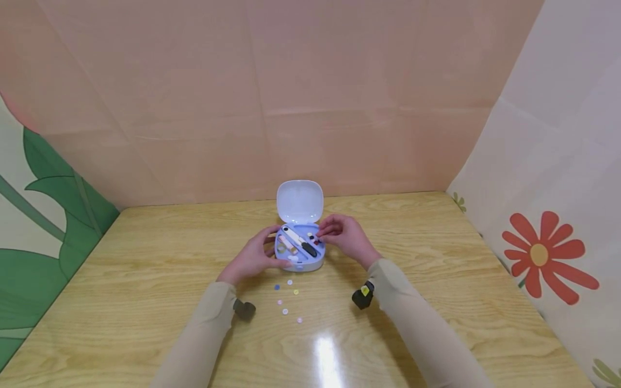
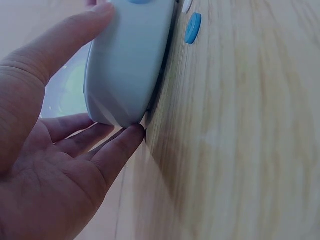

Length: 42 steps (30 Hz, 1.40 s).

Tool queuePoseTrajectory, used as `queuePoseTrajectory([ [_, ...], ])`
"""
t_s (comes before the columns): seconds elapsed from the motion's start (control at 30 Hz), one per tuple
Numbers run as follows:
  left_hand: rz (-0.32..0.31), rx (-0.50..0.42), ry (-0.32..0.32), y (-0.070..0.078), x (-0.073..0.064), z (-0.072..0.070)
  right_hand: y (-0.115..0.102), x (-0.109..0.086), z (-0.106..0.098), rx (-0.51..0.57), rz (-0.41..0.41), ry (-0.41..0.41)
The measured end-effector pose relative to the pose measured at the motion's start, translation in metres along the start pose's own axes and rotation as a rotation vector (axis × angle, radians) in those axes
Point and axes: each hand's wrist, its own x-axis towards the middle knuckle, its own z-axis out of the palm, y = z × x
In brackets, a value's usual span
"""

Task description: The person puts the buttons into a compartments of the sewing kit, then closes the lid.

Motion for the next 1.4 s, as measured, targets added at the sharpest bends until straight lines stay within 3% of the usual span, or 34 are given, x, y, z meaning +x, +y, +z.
queuePoseTrajectory([
  [0.2,0.000,-0.006,-0.004,-0.002,0.001,0.001,0.003,-0.002,-0.003,0.033,-0.035,-0.032],
  [0.67,-0.017,0.021,0.000,-0.003,0.002,0.001,0.003,-0.011,-0.013,0.113,-0.020,-0.092],
  [1.4,0.009,-0.001,0.008,-0.003,0.002,0.001,-0.011,-0.045,-0.022,0.215,-0.083,-0.146],
])
